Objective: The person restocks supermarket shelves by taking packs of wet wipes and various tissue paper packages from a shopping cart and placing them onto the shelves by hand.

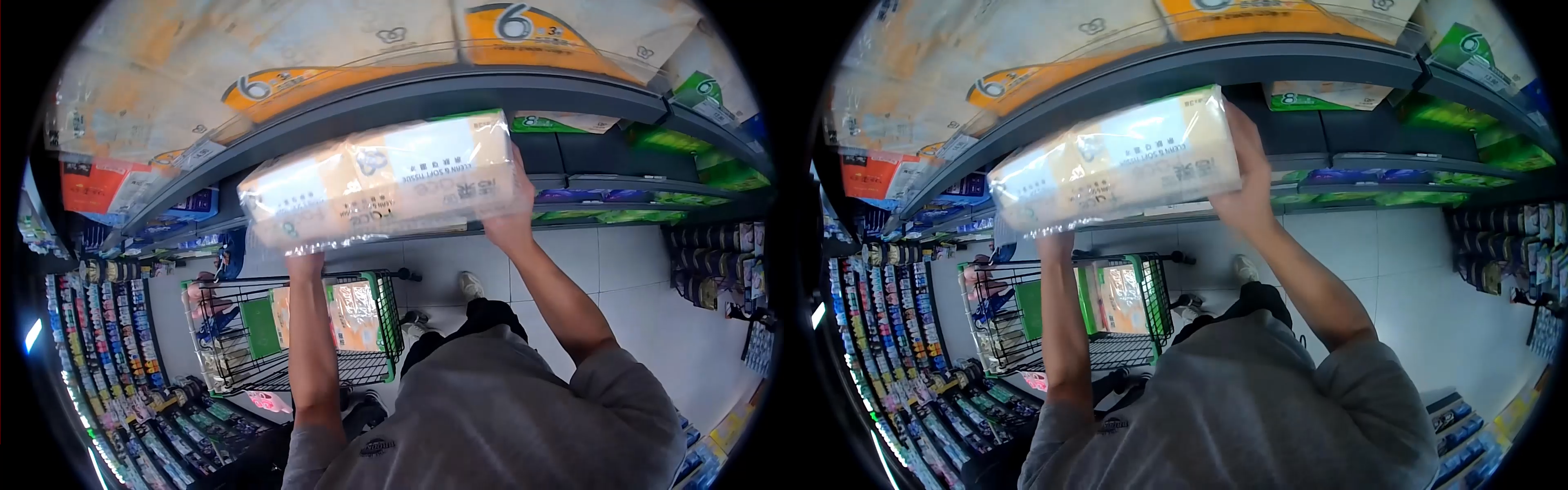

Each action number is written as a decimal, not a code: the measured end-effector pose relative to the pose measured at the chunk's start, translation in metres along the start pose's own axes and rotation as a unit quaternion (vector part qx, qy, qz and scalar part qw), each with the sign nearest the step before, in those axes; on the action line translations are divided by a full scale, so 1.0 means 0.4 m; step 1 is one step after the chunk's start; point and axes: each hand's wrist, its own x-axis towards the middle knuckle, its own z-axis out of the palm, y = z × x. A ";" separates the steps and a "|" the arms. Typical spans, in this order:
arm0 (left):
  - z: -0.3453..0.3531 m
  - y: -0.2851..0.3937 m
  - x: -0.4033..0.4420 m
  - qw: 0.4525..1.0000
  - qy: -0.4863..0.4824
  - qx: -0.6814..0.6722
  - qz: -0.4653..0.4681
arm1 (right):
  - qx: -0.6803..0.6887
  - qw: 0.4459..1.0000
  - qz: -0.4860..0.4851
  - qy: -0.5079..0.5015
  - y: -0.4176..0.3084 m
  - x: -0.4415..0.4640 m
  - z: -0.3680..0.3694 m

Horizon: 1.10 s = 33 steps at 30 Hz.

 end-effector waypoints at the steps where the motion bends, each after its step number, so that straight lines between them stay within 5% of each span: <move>1: 0.035 -0.002 0.026 1.000 -0.013 0.003 0.003 | -0.040 0.998 -0.041 0.015 0.013 0.013 -0.013; 4: 0.180 0.036 0.079 0.988 -0.046 -0.134 -0.063 | 0.025 0.996 0.043 0.067 0.112 0.035 -0.039; 9: 0.305 0.007 0.183 0.977 -0.170 0.103 -0.079 | 0.003 0.975 0.217 0.055 0.252 0.123 -0.083; 11: 0.320 0.014 0.206 0.972 -0.155 0.083 -0.154 | -0.142 0.969 0.187 0.077 0.277 0.104 -0.064; 15: 0.350 0.005 0.182 0.949 -0.091 0.188 -0.235 | -0.175 0.953 0.245 0.036 0.295 0.042 -0.058; 18: 0.345 -0.035 0.192 0.968 -0.112 -0.004 -0.225 | -0.116 0.970 0.211 0.039 0.270 0.069 -0.050; 19: 0.349 -0.046 0.203 0.968 -0.114 -0.016 -0.223 | -0.110 0.951 0.285 0.047 0.240 0.091 -0.049; 28: 0.388 -0.032 0.204 0.966 -0.130 0.005 -0.224 | -0.186 0.960 0.210 0.002 0.241 0.084 -0.053; 33: 0.346 -0.100 0.172 0.978 -0.001 0.133 -0.159 | -0.201 0.933 0.165 -0.250 0.100 0.061 0.063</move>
